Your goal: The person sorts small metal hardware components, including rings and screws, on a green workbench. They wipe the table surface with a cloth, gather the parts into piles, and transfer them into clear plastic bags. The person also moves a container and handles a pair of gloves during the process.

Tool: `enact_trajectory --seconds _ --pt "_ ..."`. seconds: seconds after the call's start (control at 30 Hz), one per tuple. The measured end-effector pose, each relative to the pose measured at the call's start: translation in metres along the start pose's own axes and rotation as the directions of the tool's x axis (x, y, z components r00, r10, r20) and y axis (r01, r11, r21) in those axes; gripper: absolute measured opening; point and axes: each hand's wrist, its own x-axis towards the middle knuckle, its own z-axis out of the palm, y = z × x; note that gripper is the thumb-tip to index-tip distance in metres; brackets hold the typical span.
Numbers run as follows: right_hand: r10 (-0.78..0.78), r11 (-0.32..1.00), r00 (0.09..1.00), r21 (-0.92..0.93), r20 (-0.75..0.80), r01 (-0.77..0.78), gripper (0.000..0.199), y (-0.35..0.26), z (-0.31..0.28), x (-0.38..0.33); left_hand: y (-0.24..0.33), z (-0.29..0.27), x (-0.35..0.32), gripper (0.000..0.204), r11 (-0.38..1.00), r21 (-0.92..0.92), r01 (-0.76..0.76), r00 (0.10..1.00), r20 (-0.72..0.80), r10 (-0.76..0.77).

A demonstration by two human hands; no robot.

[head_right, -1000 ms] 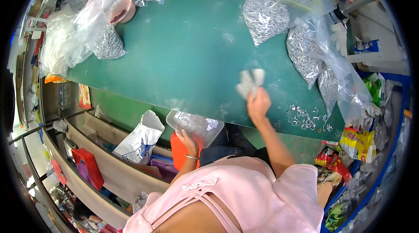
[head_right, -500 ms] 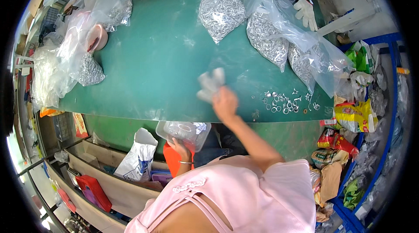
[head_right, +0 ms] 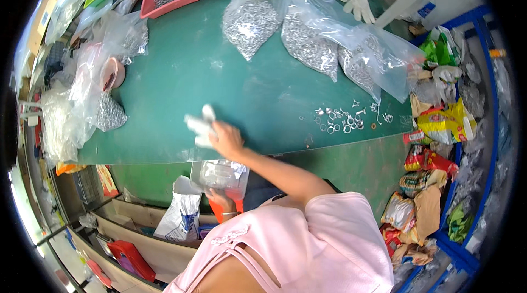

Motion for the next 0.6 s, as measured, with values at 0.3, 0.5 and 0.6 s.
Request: enact_trajectory --seconds 0.3,0.5,0.6 --pt "0.044 0.982 0.965 -0.168 -0.258 -0.090 0.046 0.068 -0.122 0.066 0.095 -0.046 0.014 0.048 0.992 0.052 -0.114 0.969 -0.213 0.123" --pt "0.107 0.890 0.713 -0.253 -0.693 -0.379 0.033 0.094 -0.238 -0.063 0.155 0.066 0.060 0.042 0.962 0.137 -0.234 0.972 0.008 0.236" --pt "0.073 0.770 0.549 -0.303 -0.833 -0.562 0.036 0.133 -0.284 -0.105 0.149 0.122 0.103 0.040 0.957 0.126 -0.262 0.952 0.195 0.235"
